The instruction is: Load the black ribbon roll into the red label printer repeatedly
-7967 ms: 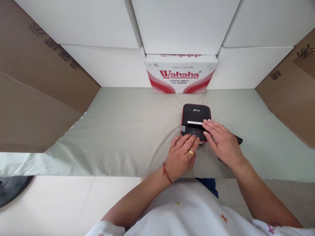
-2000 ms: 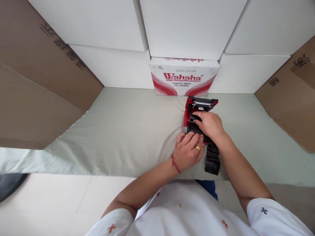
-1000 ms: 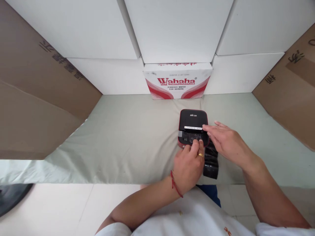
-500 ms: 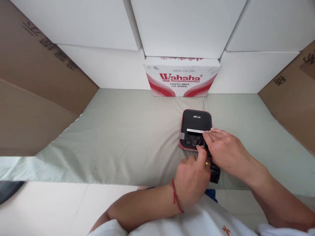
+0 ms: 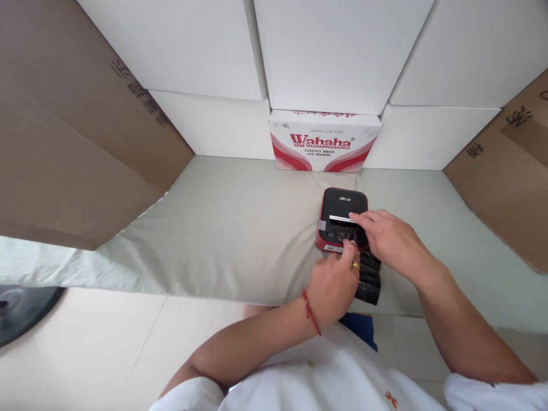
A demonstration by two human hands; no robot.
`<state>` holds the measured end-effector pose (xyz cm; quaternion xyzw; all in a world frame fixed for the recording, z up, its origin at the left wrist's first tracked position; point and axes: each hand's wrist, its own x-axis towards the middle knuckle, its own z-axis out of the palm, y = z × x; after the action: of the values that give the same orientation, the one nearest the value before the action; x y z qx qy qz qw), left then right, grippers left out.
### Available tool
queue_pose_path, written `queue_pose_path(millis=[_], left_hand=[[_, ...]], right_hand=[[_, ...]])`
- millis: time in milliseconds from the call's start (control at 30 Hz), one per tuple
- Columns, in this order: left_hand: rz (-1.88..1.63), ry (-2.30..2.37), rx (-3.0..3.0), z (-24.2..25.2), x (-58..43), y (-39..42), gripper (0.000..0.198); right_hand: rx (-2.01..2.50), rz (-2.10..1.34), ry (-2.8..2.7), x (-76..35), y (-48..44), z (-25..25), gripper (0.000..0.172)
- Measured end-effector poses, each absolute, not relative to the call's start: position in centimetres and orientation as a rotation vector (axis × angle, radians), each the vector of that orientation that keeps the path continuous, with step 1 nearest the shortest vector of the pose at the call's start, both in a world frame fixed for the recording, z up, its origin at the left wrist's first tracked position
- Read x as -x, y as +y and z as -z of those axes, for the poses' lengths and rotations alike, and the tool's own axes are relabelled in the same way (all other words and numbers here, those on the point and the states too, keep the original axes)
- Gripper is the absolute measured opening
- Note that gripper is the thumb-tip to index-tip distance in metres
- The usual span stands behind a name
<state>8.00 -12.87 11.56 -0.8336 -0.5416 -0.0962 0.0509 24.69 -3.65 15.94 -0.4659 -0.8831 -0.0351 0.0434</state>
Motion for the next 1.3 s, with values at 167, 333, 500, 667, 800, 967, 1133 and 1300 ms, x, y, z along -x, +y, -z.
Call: queue_pose_path(millis=[167,333,500,667,800,967,1133,1300], left_hand=[[0.275,-1.684,2.58,-11.7,-8.2,-12.6,0.046],[0.361,-1.761,2.675,-12.4,-8.3,-12.7,0.034],[1.2,-1.946,2.588,-12.3,-5.3,-11.3,0.033],[2.039,-2.509,2.193,-8.8,-0.8,-6.2,0.038],[2.701,-2.567,2.366,-6.4,0.5,-2.4,0.063],[2.997,-2.247,2.668,-5.0,0.1,-0.2,0.099],[3.144,-2.11,2.759,-4.0,0.0,0.1,0.124],[3.074,-2.203,2.768,-3.3,0.2,0.1,0.128]], right_hand=[[1.557,-0.056,-2.761,-23.7,-3.1,-16.7,0.05],[1.636,-0.007,-2.741,-22.5,-3.8,-16.7,0.043],[1.429,0.022,-2.515,-23.9,-5.8,-13.6,0.054],[1.124,-0.067,-2.338,-25.6,-8.4,-10.8,0.063],[1.109,-0.154,-2.242,-25.5,-9.3,-10.2,0.061],[1.15,-0.204,-2.201,-25.1,-9.5,-10.4,0.055],[1.188,-0.198,-2.166,-24.6,-9.7,-11.2,0.053],[1.086,-0.238,-2.178,-24.2,-9.3,-11.5,0.051]])
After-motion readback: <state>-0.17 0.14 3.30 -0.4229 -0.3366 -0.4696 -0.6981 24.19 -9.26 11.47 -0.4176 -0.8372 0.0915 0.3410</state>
